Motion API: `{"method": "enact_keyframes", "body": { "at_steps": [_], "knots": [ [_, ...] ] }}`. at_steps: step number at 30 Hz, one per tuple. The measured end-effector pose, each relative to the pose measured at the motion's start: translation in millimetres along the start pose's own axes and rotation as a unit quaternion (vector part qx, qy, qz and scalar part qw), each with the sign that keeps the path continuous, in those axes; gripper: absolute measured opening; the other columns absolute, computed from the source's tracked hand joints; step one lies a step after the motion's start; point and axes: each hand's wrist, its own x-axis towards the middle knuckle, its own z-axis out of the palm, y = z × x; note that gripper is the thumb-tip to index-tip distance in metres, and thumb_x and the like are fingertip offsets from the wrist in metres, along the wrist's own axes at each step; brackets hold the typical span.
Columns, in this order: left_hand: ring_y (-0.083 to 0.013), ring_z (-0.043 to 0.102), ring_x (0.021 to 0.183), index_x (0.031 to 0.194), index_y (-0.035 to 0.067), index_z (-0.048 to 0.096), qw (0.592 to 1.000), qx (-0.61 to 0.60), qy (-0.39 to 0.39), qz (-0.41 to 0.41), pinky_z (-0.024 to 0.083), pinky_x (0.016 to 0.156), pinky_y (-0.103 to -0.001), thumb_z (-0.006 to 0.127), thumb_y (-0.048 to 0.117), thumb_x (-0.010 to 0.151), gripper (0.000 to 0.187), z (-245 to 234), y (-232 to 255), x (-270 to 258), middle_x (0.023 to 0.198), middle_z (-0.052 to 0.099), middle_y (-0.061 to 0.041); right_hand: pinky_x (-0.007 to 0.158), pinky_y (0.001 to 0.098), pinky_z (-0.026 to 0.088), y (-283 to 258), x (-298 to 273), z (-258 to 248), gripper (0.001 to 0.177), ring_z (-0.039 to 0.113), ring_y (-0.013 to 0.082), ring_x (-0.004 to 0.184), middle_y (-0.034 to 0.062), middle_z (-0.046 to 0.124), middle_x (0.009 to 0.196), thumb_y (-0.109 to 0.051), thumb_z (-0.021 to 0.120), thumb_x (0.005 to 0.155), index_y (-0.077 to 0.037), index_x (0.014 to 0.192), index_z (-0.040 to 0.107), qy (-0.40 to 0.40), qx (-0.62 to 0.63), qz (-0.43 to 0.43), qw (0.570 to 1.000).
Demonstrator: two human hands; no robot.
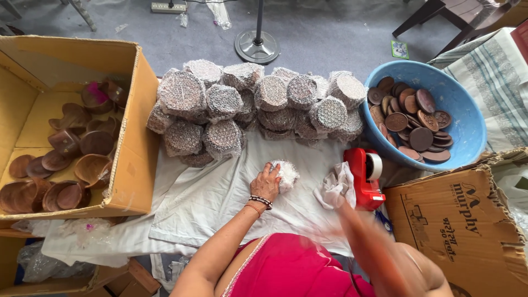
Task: The person wraps a brown clay item in bubble wrap by hand and wipes another clay item with a white cloth.
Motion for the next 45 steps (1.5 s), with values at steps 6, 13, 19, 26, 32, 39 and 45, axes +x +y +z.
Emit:
{"method": "enact_keyframes", "body": {
  "at_steps": [6, 13, 19, 26, 32, 39, 45],
  "knots": [
    [-0.0326, 0.065, 0.105, 0.138, 0.022, 0.061, 1.000, 0.004, 0.004, -0.004, 0.056, 0.084, -0.046, 0.066, 0.027, 0.093, 0.045, 1, 0, 0, 0.145, 0.052, -0.010, 0.094, 0.0389, 0.057, 0, -12, 1, 0.042, 0.068, 0.0278, 0.114, 0.0164, 0.066, 0.135, -0.035, 0.057, 0.103, -0.009, 0.136, 0.061, 0.037, -0.027, -0.085, 0.995],
    [-0.0322, 0.066, 0.106, 0.138, 0.021, 0.061, 1.000, 0.010, 0.006, 0.005, 0.057, 0.085, -0.046, 0.066, 0.028, 0.094, 0.045, 1, 0, 1, 0.145, 0.052, -0.011, 0.092, 0.0392, 0.058, -5, -21, 4, 0.035, 0.069, 0.0271, 0.111, 0.0138, 0.069, 0.130, -0.030, 0.058, 0.101, -0.007, 0.127, 0.065, 0.084, -0.054, -0.184, 0.978],
    [-0.0325, 0.066, 0.104, 0.139, 0.021, 0.060, 1.000, 0.017, -0.008, -0.004, 0.057, 0.085, -0.046, 0.065, 0.027, 0.094, 0.046, -2, 2, -1, 0.146, 0.051, -0.011, 0.090, 0.0394, 0.059, -26, -32, 8, 0.030, 0.070, 0.0265, 0.109, 0.0115, 0.072, 0.125, -0.026, 0.060, 0.100, -0.005, 0.120, 0.069, 0.135, -0.079, -0.263, 0.952],
    [-0.0322, 0.066, 0.104, 0.138, 0.020, 0.061, 1.000, 0.015, 0.006, 0.001, 0.057, 0.084, -0.046, 0.064, 0.027, 0.094, 0.045, -1, 0, -4, 0.145, 0.052, -0.011, 0.087, 0.0396, 0.060, -57, -40, 12, 0.025, 0.072, 0.0258, 0.106, 0.0086, 0.074, 0.120, -0.021, 0.062, 0.099, -0.004, 0.112, 0.074, 0.183, -0.101, -0.347, 0.914],
    [-0.0325, 0.066, 0.103, 0.138, 0.021, 0.062, 1.000, 0.010, 0.012, 0.008, 0.057, 0.084, -0.046, 0.065, 0.028, 0.094, 0.045, -1, 0, -2, 0.144, 0.052, -0.011, 0.121, 0.0515, 0.032, 32, 52, 7, 0.054, 0.026, 0.0357, 0.151, 0.0249, 0.028, 0.162, -0.016, 0.062, 0.095, -0.004, 0.146, 0.048, 0.032, -0.408, -0.124, 0.904],
    [-0.0332, 0.067, 0.102, 0.134, 0.023, 0.064, 1.000, 0.004, 0.004, -0.022, 0.056, 0.084, -0.048, 0.067, 0.030, 0.092, 0.043, 4, -3, 1, 0.145, 0.053, -0.009, 0.114, 0.0479, 0.037, 218, 6, 2, 0.060, 0.026, 0.0331, 0.152, 0.0124, 0.025, 0.166, -0.013, 0.054, 0.096, -0.009, 0.154, 0.036, -0.081, -0.604, 0.077, 0.789],
    [-0.0337, 0.067, 0.101, 0.135, 0.021, 0.064, 1.000, -0.012, 0.022, 0.006, 0.057, 0.084, -0.047, 0.066, 0.027, 0.092, 0.044, 3, -3, -3, 0.145, 0.053, -0.011, 0.110, 0.0480, 0.043, 247, -23, 1, 0.064, 0.036, 0.0356, 0.147, 0.0141, 0.037, 0.162, -0.007, 0.051, 0.092, -0.006, 0.154, 0.038, -0.024, -0.586, -0.006, 0.810]
  ]
}}
